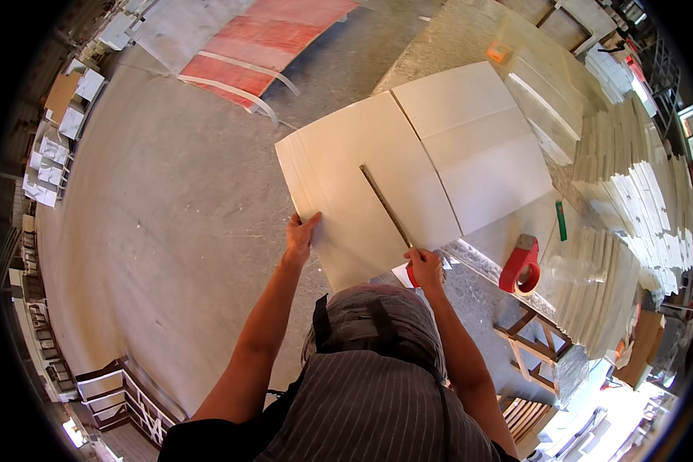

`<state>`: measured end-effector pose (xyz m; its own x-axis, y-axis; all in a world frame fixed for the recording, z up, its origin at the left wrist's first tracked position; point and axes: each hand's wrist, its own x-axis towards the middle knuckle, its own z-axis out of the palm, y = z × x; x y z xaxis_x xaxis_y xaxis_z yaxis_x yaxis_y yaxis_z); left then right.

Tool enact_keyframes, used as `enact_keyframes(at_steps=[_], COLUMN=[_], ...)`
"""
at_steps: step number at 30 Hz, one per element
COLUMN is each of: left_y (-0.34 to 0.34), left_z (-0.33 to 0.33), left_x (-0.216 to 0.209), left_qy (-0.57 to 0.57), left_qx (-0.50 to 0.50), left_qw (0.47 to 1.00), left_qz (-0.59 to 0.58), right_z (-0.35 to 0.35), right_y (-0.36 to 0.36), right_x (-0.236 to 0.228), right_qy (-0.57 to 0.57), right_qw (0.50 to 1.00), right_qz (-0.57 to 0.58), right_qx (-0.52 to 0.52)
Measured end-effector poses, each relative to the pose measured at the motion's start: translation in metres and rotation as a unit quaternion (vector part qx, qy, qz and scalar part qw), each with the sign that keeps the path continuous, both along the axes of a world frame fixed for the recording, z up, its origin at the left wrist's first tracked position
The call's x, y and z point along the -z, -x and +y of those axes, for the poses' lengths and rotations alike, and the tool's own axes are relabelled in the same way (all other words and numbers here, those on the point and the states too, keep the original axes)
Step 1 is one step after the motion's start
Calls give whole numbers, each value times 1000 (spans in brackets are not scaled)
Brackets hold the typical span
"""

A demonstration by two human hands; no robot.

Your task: The person assembles flat cardboard boxes by folding flaps and securing them with tape. They also handle white foam inserts, placing them inside the boxes and arranging them on a wooden pallet. A coworker assists by handing over materials and working nearby.

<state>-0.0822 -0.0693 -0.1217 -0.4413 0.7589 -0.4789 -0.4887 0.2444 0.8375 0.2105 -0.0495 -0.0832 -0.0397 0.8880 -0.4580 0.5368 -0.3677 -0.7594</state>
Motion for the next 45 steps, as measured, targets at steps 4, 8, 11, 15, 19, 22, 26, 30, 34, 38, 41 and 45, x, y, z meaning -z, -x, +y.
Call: enact_keyframes(at_steps=[4,8,11,15,19,22,26,30,34,38,41,45], left_y=[-4,-3,-3,-1,0,0,-3,-2,-4,-3,0,3], left_z=[1,0,0,0,-1,-1,0,-1,0,0,-1,-1], left_x=[-7,-14,-15,-11,-8,-8,-10,-11,-16,-13,-8,-2], left_qy=[40,65,63,65,63,68,51,39,42,53,56,45], left_qx=[-11,10,16,21,19,18,-1,9,9,5,8,15], left_qw=[999,998,998,998,998,997,998,999,999,998,998,999], left_qz=[17,14,13,16,19,21,20,11,14,17,16,11], right_z=[-1,-3,-5,-9,-12,-14,-14,-14,-14,-13,-13,-13], right_y=[-2,7,12,17,22,23,23,23,24,25,25,27], right_x=[7,-6,-4,-4,-6,-8,-9,-8,-8,-9,-8,-15], right_qy=[-6,-53,-96,-163,-201,-191,-187,-184,-183,-173,-172,-168], right_qw=[999,993,984,966,953,954,952,954,953,954,955,957], right_qz=[-53,-105,-150,-202,-226,-231,-239,-231,-236,-238,-238,-231], right_qx=[4,5,4,-12,-15,-28,-37,-44,-49,-52,-52,-49])
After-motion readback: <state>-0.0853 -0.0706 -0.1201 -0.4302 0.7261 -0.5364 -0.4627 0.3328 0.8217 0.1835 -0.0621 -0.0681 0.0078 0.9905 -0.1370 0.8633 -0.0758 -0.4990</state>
